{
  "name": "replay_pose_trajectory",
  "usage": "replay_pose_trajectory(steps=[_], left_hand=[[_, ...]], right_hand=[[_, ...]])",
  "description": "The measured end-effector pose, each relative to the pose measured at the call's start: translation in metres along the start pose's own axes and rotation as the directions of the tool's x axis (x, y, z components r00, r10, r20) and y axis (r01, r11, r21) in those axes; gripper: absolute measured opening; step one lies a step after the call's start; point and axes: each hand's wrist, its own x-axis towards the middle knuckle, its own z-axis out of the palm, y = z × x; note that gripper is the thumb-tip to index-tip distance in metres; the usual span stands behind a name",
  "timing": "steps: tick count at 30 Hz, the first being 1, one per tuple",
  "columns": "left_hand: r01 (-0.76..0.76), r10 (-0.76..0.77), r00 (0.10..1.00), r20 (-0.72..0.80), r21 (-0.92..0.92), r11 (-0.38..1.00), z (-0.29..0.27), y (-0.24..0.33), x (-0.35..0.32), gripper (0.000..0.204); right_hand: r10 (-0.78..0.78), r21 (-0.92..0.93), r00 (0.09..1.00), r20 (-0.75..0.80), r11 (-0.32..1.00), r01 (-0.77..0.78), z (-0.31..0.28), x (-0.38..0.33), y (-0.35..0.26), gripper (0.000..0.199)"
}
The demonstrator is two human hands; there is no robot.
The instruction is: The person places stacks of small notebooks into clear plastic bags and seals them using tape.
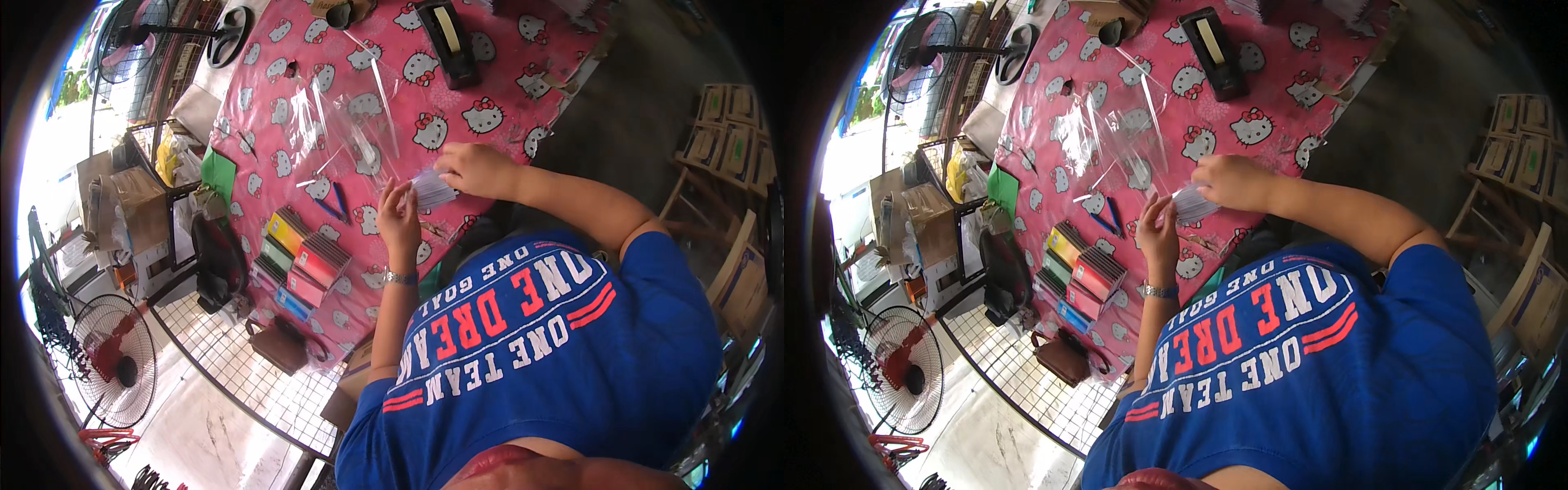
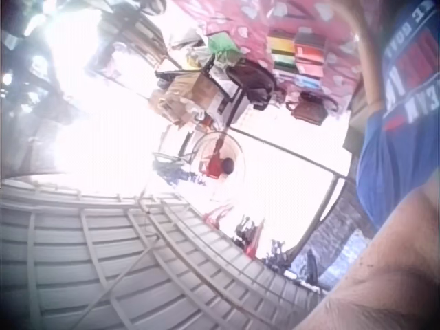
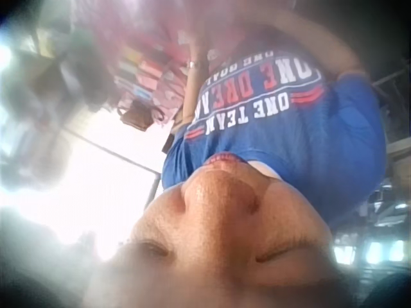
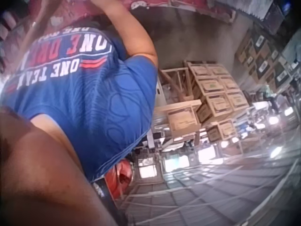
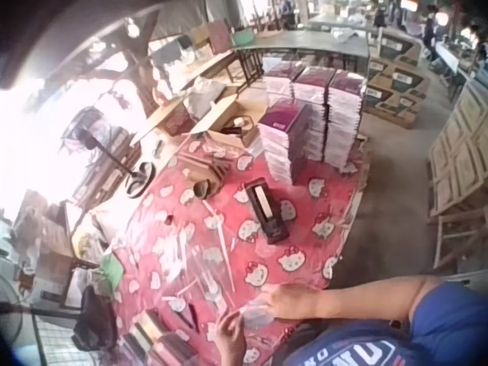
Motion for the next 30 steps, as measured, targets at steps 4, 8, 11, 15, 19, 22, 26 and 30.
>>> replay_pose_trajectory(steps=[4,8,11,15,19,22,26,30], left_hand=[[0.022,-0.033,0.999,-0.036,-0.287,0.958,-0.025,-0.012,0.005,0.019],[0.123,-0.050,0.990,0.134,-0.627,0.769,-0.032,-0.047,0.030,0.038],[0.429,0.077,0.809,0.583,-0.674,0.602,-0.016,-0.080,0.052,0.051],[0.551,0.068,0.645,0.761,-0.525,0.649,-0.004,-0.063,0.073,0.050],[0.309,0.014,0.756,0.655,-0.376,0.873,-0.001,-0.052,0.075,0.028],[-0.481,0.438,0.854,0.282,0.103,0.871,0.001,-0.014,0.058,0.019],[-0.378,0.315,0.896,0.313,0.163,0.912,-0.008,-0.014,0.034,0.029],[-0.612,0.513,0.714,0.478,0.070,0.787,-0.027,-0.012,0.025,0.035]], right_hand=[[-0.083,0.227,0.983,-0.165,0.966,0.120,-0.043,0.006,-0.022,0.026],[-0.085,0.358,0.994,0.066,0.932,0.056,-0.016,0.005,0.050,0.035],[-0.048,0.571,0.955,0.294,0.810,-0.135,0.013,0.012,0.045,0.038],[-0.095,0.479,0.972,0.216,0.878,-0.021,0.025,0.025,0.048,0.022],[-0.072,0.431,0.997,0.009,0.900,0.061,0.038,0.024,0.038,0.012],[-0.081,0.216,0.990,-0.113,0.971,0.104,0.044,0.015,0.026,0.007],[-0.271,0.052,0.947,-0.175,0.957,0.284,0.039,-0.001,0.018,0.022],[-0.460,0.055,0.888,0.020,0.887,0.458,0.008,-0.014,0.012,0.037]])
